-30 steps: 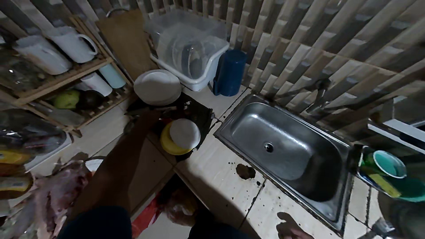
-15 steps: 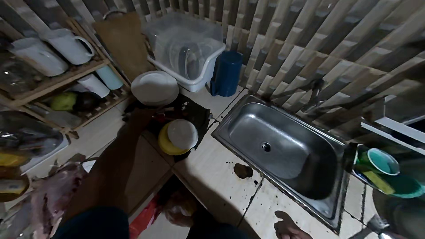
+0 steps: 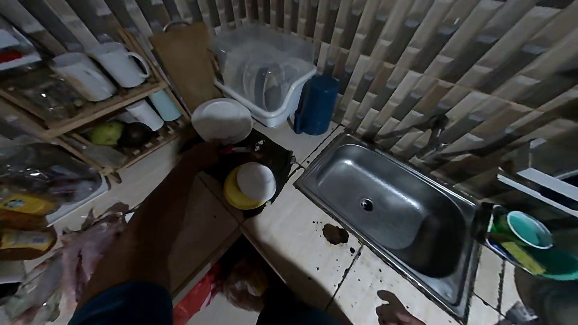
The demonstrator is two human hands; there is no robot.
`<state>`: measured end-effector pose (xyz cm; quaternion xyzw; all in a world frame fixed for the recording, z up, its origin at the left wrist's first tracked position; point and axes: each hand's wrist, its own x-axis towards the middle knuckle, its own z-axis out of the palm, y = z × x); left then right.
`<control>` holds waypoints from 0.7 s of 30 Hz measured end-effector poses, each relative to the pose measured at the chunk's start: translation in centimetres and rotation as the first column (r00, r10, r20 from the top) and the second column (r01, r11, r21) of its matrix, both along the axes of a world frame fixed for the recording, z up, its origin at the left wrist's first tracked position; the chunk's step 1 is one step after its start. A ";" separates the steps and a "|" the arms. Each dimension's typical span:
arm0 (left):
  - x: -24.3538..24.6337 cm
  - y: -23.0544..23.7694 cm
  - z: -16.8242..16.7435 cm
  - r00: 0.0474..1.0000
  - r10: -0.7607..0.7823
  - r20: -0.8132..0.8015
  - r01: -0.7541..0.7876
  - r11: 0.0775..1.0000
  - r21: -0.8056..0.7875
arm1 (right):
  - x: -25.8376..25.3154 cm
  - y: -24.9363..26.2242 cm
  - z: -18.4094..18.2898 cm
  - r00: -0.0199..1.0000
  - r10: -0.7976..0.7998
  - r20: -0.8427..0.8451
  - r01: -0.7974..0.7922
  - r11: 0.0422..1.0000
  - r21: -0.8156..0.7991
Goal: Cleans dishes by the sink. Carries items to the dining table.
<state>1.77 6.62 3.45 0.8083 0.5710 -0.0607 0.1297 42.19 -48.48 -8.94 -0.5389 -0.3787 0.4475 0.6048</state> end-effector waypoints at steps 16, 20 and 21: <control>2.8 2.3 -6.6 0.983 -0.151 -0.101 0.152 0.988 0.004 | 0.2 0.2 -0.1 1.000 -0.019 -0.012 0.018 1.000 -0.020; 3.8 1.8 -6.8 0.974 -0.126 -0.189 0.148 0.983 0.110 | 0.0 0.3 0.2 0.999 -0.030 -0.017 0.029 0.999 -0.040; 4.1 1.4 -6.5 0.972 -0.125 -0.198 0.153 0.979 0.137 | 0.0 0.3 0.2 0.999 -0.033 -0.020 0.032 0.999 -0.037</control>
